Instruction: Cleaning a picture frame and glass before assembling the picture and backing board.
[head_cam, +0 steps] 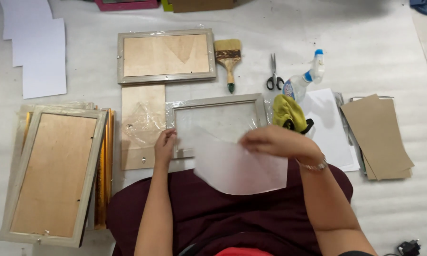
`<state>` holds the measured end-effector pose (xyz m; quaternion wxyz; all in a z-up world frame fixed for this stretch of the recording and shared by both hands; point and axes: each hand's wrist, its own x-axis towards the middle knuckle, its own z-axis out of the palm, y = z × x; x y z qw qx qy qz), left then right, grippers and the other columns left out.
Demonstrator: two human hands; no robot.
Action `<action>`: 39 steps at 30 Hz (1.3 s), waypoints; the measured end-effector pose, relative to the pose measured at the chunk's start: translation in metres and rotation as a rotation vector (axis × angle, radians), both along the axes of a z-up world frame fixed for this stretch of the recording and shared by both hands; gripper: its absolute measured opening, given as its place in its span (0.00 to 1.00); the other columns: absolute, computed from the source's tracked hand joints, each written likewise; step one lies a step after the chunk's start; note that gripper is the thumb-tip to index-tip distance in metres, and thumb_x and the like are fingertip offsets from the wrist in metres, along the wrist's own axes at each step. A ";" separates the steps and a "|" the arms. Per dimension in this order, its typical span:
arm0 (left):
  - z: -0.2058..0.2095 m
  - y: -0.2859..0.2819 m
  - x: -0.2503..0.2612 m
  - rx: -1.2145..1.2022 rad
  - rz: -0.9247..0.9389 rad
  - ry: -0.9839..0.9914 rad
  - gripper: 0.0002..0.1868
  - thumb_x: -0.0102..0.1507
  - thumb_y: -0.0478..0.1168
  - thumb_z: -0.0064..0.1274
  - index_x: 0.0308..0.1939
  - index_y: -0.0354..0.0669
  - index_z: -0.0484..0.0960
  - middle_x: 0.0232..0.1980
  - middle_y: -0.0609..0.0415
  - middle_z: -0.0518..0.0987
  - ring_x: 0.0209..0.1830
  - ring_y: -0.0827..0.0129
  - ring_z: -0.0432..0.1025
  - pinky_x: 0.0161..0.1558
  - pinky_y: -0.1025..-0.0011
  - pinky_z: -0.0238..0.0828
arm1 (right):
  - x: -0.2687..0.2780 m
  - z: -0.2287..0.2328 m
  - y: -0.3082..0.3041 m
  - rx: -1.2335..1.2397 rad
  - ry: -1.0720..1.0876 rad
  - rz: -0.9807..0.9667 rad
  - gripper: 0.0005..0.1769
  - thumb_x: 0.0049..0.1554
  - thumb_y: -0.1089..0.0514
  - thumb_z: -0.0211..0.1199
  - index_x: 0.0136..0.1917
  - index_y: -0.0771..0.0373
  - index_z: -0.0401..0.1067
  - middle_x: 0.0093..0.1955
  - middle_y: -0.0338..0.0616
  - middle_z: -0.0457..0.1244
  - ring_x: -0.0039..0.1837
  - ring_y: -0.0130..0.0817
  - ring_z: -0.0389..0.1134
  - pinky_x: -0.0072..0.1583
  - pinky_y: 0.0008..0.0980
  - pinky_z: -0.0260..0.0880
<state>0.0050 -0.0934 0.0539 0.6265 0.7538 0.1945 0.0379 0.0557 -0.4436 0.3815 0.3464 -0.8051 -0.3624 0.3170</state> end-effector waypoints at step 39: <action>0.009 -0.016 -0.004 0.959 -0.315 0.080 0.23 0.60 0.45 0.63 0.59 0.63 0.80 0.47 0.52 0.70 0.47 0.49 0.75 0.46 0.54 0.79 | -0.021 -0.287 -0.007 -0.569 -0.390 -0.723 0.28 0.67 0.41 0.49 0.80 0.35 0.56 0.83 0.53 0.43 0.82 0.61 0.42 0.72 0.67 0.50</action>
